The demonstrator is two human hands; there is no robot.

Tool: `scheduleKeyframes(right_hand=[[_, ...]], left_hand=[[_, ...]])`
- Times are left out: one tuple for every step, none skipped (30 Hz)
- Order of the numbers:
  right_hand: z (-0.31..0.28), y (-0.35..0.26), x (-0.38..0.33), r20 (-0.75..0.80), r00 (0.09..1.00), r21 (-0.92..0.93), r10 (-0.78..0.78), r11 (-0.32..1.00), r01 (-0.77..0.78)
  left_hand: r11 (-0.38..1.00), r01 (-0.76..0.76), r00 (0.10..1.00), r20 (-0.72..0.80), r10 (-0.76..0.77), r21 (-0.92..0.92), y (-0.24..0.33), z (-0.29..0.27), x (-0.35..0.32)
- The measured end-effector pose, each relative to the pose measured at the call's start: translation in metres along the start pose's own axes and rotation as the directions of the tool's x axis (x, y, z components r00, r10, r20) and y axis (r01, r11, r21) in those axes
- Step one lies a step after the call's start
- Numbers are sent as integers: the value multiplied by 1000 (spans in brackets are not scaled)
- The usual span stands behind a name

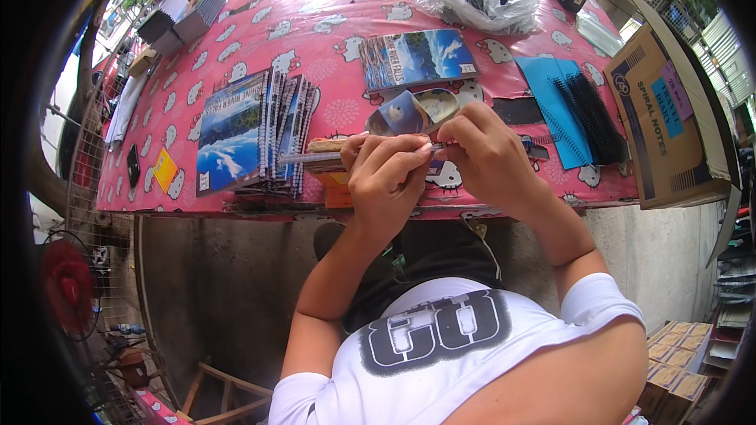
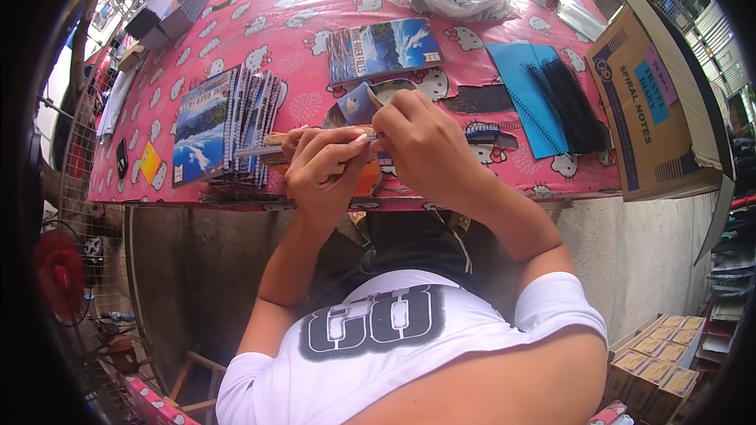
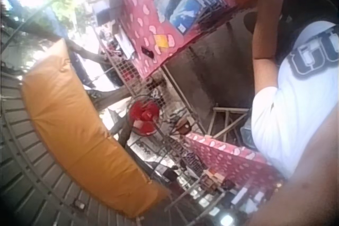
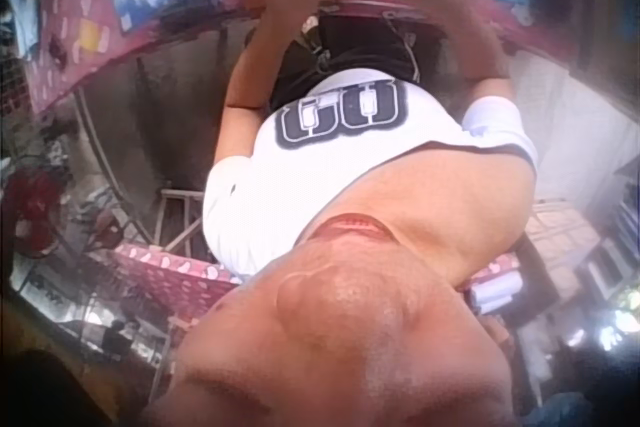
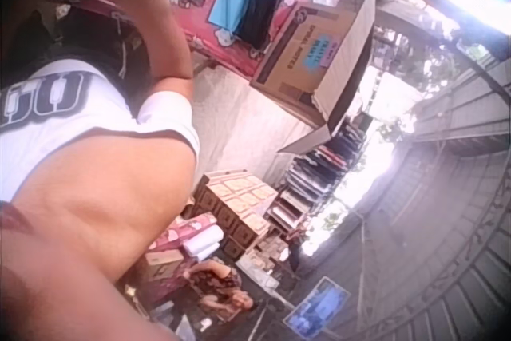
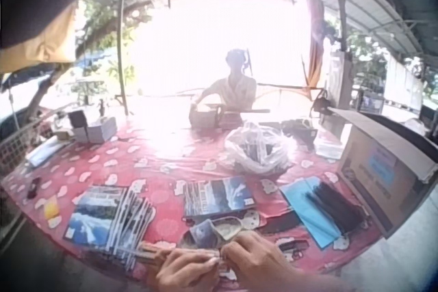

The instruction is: The person binds multiple notebooks by sliding spiral binding coils onto their edges and using blue shears to trim the ends of the coils.

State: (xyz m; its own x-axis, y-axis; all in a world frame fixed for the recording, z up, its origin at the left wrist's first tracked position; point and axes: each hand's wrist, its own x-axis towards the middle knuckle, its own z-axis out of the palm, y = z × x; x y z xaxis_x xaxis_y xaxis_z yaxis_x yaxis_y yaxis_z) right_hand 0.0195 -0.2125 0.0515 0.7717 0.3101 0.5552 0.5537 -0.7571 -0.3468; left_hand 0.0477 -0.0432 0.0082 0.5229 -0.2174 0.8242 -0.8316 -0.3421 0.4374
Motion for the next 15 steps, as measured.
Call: scheduleKeyframes(right_hand=[[1, 1, -1, 25, 1000, -21, -7, 1000, 8], [-5, 1, 3, 167, 986, -3, -17, 1000, 18], [-15, 3, 11, 301, 953, 23, -28, 999, 22], [-21, 10, 18, 430, 902, 50, -45, 998, 26], [-25, 30, 29, 500, 860, 205, -107, 979, 3], [-21, 53, 41, 385, 876, 125, -291, 957, 263], [-15, 69, 53, 418, 889, 5, -187, 979, 203], [-6, 80, 59, 439, 895, -115, -80, 983, 144], [7, 89, 55, 504, 863, -141, -36, 982, 124], [24, 98, 51, 563, 827, -161, -6, 980, 117], [45, 113, 43, 617, 786, -191, 35, 976, 106], [69, 149, 21, 504, 849, -262, -162, 907, 329], [79, 152, 19, 482, 873, -251, -80, 942, 224], [82, 144, 12, 468, 883, -234, 10, 966, 113], [82, 140, 10, 341, 936, -217, 87, 976, -12]], left_hand=[[1000, -1, 1000, 1, 1, -15, -1, 0, -2], [1000, -1, 1000, -1, 1, -28, -2, -1, -4], [1000, 2, 1000, 11, -2, -12, -2, -2, -6], [1000, 7, 1000, 21, -7, 5, -1, -4, -8], [1000, 8, 999, 36, -9, 20, 1, -4, -9], [997, 56, 998, 31, -58, 55, 4, -6, -6], [991, 103, 994, 23, -106, 86, 7, -9, -1], [980, 95, 992, 63, -107, 177, 9, -13, 4], [962, 79, 989, 104, -109, 260, 9, -16, 7], [950, 66, 986, 127, -110, 306, 7, -21, 9], [939, 50, 982, 153, -108, 341, 4, -21, 11], [932, 27, 978, 182, -99, 361, 0, -18, 13], [947, 13, 987, 149, -65, 322, -7, -19, 12], [948, 38, 989, 125, -81, 316, -6, -19, 10], [950, 61, 990, 103, -97, 307, -6, -19, 9]])
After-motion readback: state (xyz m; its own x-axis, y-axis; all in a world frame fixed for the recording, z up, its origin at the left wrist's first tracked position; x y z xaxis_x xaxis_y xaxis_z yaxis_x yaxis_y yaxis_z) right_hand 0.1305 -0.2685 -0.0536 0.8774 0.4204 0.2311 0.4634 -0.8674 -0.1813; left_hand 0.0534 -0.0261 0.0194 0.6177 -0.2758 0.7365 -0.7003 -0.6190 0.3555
